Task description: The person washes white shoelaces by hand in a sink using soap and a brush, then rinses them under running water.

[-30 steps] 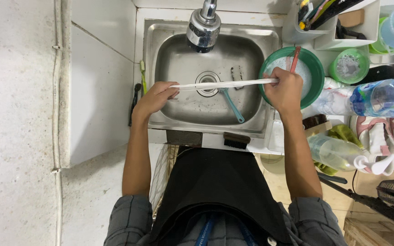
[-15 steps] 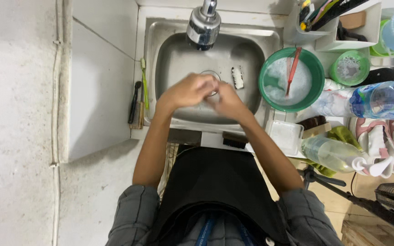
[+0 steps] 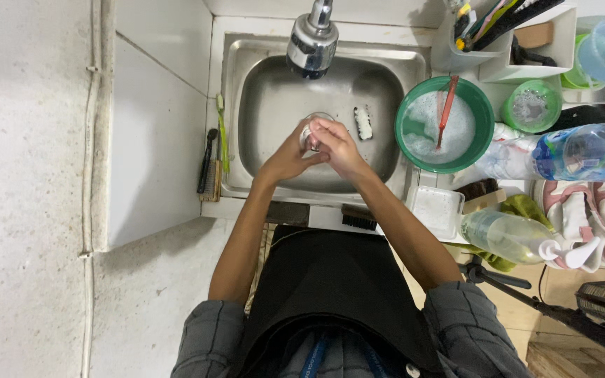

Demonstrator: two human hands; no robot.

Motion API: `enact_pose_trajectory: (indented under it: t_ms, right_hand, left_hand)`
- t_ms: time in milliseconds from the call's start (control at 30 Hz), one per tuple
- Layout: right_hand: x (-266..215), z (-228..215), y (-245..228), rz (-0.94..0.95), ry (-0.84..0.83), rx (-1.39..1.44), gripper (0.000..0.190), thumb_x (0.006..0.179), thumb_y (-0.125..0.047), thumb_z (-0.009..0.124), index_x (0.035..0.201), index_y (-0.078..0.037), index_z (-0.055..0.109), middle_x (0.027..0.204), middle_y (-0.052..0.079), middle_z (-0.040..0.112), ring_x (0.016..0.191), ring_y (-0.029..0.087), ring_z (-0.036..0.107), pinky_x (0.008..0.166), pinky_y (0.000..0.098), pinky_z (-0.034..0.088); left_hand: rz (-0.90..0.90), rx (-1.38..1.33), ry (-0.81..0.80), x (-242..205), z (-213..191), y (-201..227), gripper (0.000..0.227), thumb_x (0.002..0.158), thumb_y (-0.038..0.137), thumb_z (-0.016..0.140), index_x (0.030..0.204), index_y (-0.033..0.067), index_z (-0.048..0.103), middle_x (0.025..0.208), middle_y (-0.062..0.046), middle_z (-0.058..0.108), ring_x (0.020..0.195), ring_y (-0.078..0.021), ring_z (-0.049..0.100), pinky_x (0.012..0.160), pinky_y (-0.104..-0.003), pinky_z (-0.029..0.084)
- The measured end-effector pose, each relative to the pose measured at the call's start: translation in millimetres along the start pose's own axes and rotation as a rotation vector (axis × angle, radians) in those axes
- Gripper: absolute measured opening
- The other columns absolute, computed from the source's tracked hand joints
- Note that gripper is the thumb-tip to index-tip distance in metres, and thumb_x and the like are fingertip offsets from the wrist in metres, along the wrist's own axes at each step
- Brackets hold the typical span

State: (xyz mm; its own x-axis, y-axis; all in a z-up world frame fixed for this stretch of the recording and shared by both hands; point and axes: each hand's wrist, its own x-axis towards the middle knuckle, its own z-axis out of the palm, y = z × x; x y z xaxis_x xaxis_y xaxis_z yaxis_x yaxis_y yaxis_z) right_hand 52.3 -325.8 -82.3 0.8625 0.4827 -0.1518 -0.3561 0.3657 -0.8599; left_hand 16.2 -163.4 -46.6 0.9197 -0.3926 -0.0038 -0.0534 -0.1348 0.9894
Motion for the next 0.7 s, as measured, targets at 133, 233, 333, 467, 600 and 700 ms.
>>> enact_pose_trajectory:
  t_ms: [133,233,333,467,600,700]
  right_hand:
    - [0.1,-1.4,-22.8,-0.021,-0.004,0.058,0.035,0.12,-0.03,0.056,0.09,-0.013,0.06,0.084,0.002,0.064,0.083,0.016,0.073,0.048,0.0227,0.045]
    - [7.4,-17.3,-17.5,-0.131,0.02,0.181,0.037,0.119,-0.021,0.057,0.087,-0.005,0.064,0.085,0.009,0.072,0.084,0.022,0.078,0.065,0.0317,0.061]
    - [12.4,-32.1,-20.9,-0.25,0.202,0.163,0.026,0.118,-0.013,0.055,0.093,-0.009,0.061,0.076,0.007,0.069,0.081,0.02,0.079,0.08,0.0295,0.056]
    - [1.7,-53.9,-38.1,-0.204,0.441,-0.249,0.034,0.12,-0.025,0.056,0.095,-0.011,0.075,0.076,0.003,0.068,0.077,0.018,0.069,0.078,0.0315,0.056]
    - [2.7,-110.0,41.7,0.253,0.424,-1.227,0.05,0.112,-0.041,0.07,0.149,-0.011,0.055,0.138,0.03,0.065,0.127,0.049,0.072,0.098,0.0609,0.063]
    - [5.4,-120.5,115.6,0.415,0.349,-1.315,0.072,0.103,0.007,0.068,0.166,0.002,0.034,0.143,0.037,0.06,0.125,0.057,0.072,0.105,0.067,0.062]
  left_hand:
    - [-0.039,0.167,-0.083,2.7,4.1,-87.2,0.095,0.114,0.043,0.074,0.184,0.0131,0.017,0.186,-0.026,0.021,0.17,-0.0481,0.016,0.136,-0.065,-0.01]
    - [-0.069,-0.006,-0.106,-0.7,10.5,-55.2,0.05,0.126,0.029,0.042,0.169,0.0062,0.053,0.165,-0.023,0.059,0.155,-0.0409,0.051,0.135,-0.062,0.023]
    - [-0.177,-0.128,-0.091,-1.9,9.3,-56.8,0.045,0.124,0.035,0.046,0.098,0.0079,0.071,0.087,-0.008,0.069,0.087,-0.0256,0.068,0.098,-0.05,0.054]
    - [-0.295,-0.14,-0.055,-4.5,8.9,-98.3,0.045,0.123,0.038,0.05,0.088,0.0132,0.062,0.067,0.003,0.055,0.061,-0.0126,0.056,0.066,-0.032,0.05]
    - [-0.473,0.072,-0.024,-9.2,12.2,-122.3,0.057,0.12,0.044,0.052,0.078,0.0111,0.068,0.06,-0.001,0.056,0.059,-0.0178,0.054,0.064,-0.036,0.048]
    - [-0.568,0.229,-0.071,-7.6,25.2,-192.1,0.063,0.117,0.047,0.054,0.095,-0.0083,0.075,0.087,-0.035,0.072,0.09,-0.0463,0.074,0.084,-0.058,0.055]
